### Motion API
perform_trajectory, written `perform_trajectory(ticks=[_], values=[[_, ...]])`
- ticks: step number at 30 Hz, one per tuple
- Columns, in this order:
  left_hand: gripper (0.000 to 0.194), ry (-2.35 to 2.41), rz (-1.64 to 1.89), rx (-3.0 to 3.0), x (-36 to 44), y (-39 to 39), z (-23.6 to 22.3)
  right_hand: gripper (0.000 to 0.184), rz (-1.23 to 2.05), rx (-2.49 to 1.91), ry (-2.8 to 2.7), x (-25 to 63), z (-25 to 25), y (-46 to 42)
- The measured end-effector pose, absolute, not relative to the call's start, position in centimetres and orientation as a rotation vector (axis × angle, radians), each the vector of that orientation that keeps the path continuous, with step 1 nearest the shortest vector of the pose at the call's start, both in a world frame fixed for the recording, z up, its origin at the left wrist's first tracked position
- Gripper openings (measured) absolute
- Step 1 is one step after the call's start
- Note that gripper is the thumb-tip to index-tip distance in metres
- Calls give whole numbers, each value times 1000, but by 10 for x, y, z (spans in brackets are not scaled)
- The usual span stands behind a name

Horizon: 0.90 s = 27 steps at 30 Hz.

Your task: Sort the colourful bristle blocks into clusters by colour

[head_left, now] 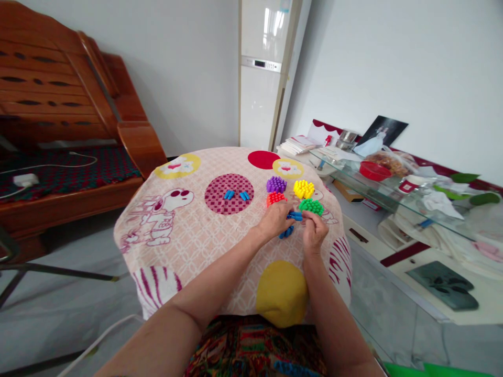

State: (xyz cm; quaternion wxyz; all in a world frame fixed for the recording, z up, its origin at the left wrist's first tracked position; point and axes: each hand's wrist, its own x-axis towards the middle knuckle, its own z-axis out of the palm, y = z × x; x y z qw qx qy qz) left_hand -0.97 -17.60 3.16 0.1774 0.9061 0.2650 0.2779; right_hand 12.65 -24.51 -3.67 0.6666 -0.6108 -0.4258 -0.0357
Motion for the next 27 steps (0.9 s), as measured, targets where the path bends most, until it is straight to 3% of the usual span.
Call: perform_trajectory(ticks=[8, 16, 27], values=[[16, 725, 826, 2533, -4, -180, 25, 30, -123, -1509, -1051, 127, -38, -244], [24, 865, 651, 2703, 2, -192, 23, 33, -81, -1509, -961, 128, -41, -243], [23, 902, 563, 2716, 6, -192, 19, 38, 40, -1579, -1057, 127, -42, -240]])
